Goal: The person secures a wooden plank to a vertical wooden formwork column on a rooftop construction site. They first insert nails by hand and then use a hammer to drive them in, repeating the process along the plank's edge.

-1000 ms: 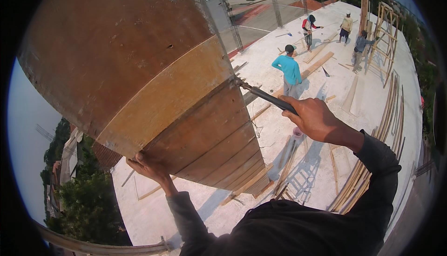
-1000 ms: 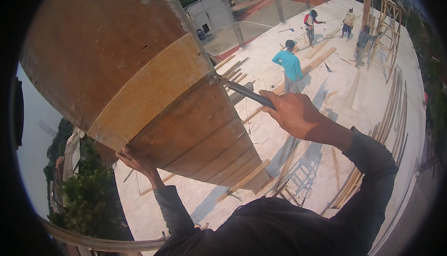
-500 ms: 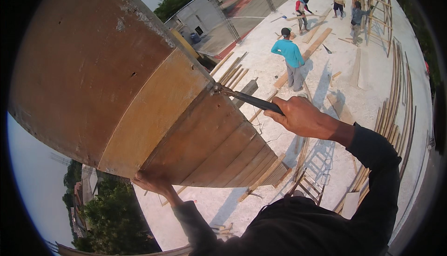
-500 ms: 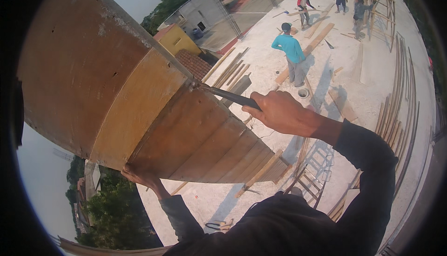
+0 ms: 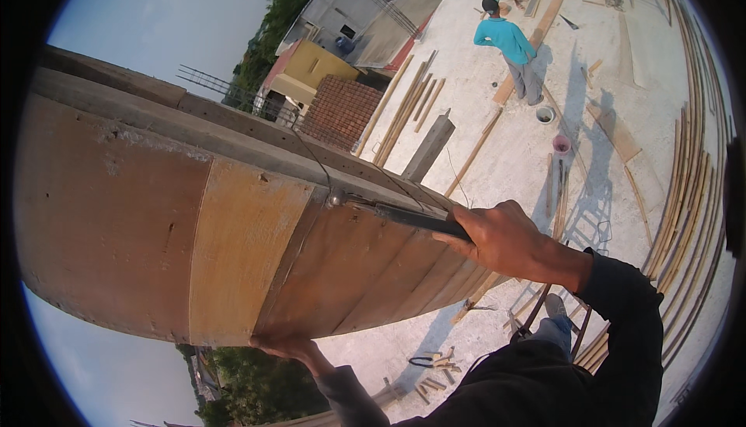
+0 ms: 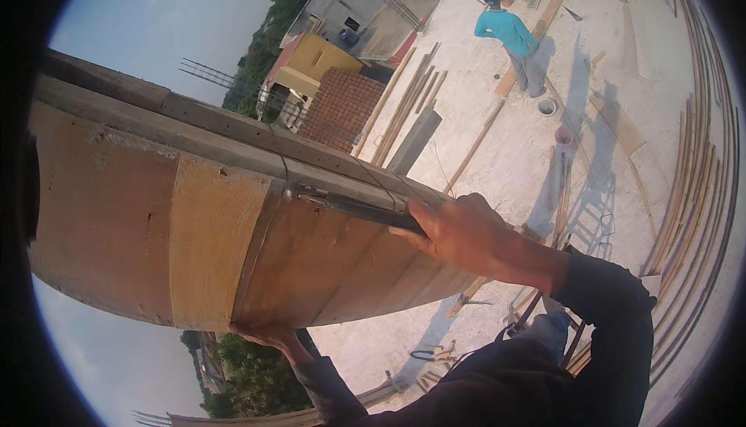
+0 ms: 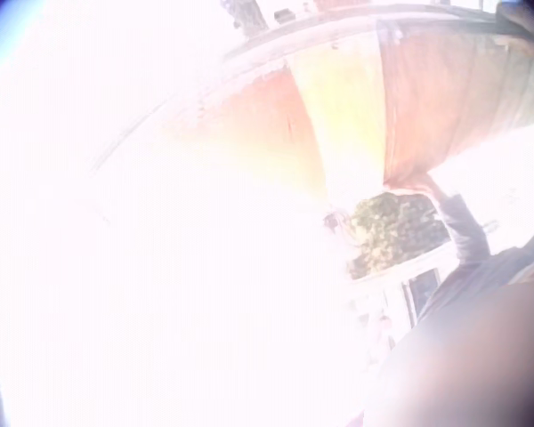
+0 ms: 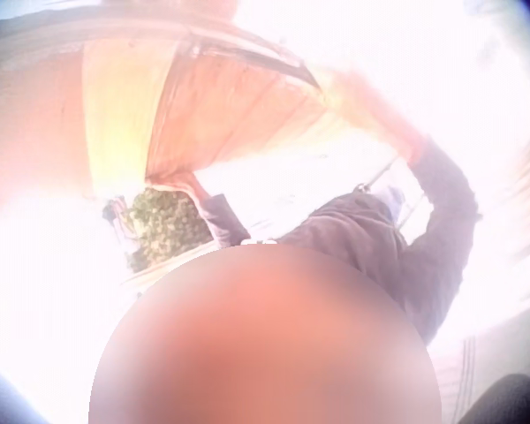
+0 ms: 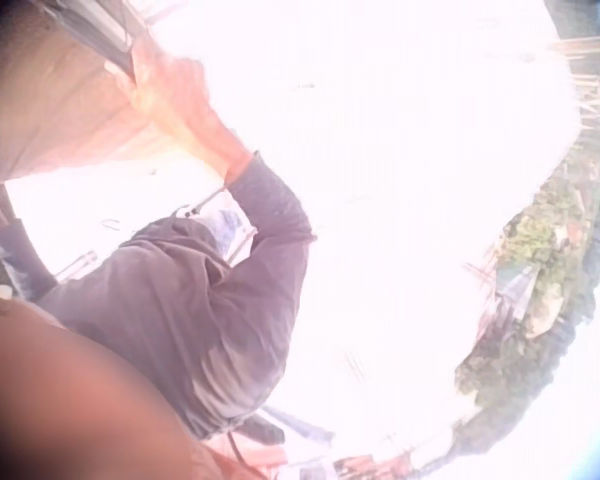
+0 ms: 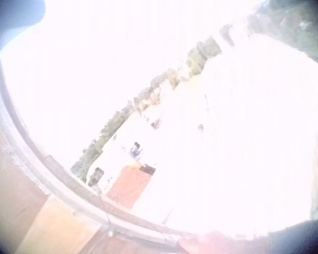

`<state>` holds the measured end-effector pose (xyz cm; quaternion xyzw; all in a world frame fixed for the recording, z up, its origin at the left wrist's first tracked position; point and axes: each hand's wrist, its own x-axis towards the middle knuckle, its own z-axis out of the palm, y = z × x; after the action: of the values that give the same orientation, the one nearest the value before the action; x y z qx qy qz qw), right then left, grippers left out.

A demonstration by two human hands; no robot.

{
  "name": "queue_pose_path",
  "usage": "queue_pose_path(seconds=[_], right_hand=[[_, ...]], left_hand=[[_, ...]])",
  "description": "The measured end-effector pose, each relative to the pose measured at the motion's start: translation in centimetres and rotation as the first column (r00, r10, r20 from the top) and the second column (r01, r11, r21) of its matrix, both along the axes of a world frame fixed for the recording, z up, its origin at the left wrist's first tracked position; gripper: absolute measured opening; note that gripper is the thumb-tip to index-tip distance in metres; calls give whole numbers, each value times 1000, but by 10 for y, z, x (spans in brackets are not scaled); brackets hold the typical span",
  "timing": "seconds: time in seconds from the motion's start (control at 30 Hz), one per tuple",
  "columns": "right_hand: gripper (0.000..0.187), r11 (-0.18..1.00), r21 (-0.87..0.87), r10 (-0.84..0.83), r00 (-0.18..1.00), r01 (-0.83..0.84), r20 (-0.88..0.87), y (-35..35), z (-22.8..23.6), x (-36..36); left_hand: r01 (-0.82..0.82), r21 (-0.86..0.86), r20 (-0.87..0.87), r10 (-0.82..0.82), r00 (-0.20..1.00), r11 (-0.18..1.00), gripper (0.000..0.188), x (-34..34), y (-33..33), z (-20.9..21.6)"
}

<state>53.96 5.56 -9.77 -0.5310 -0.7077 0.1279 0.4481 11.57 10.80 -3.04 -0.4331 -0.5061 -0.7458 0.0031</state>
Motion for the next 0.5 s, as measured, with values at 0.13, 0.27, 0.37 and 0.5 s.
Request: queue_pose_path(seconds=[0.13,0.27,0.37,0.5], right_hand=[[43,1000,20,8,1000,-8,-9,4,-12,-2],[45,998,60,21,1000,-20,-14,8,-18,-4],[44,995,99,23,999,-19,-35,12,-23,-6],[42,991,132,-6,998,13,-59,16,-29,-13]], left_hand=[[18,-1,1,-18,1000,1000,79,6,-3,1],[45,-1,63,-45,997,999,81,10,-4,-1],[91,46,65,-94,993,995,78,9,-3,-2],[-14,13,-97,16,995,1000,80,3,-2,-4]])
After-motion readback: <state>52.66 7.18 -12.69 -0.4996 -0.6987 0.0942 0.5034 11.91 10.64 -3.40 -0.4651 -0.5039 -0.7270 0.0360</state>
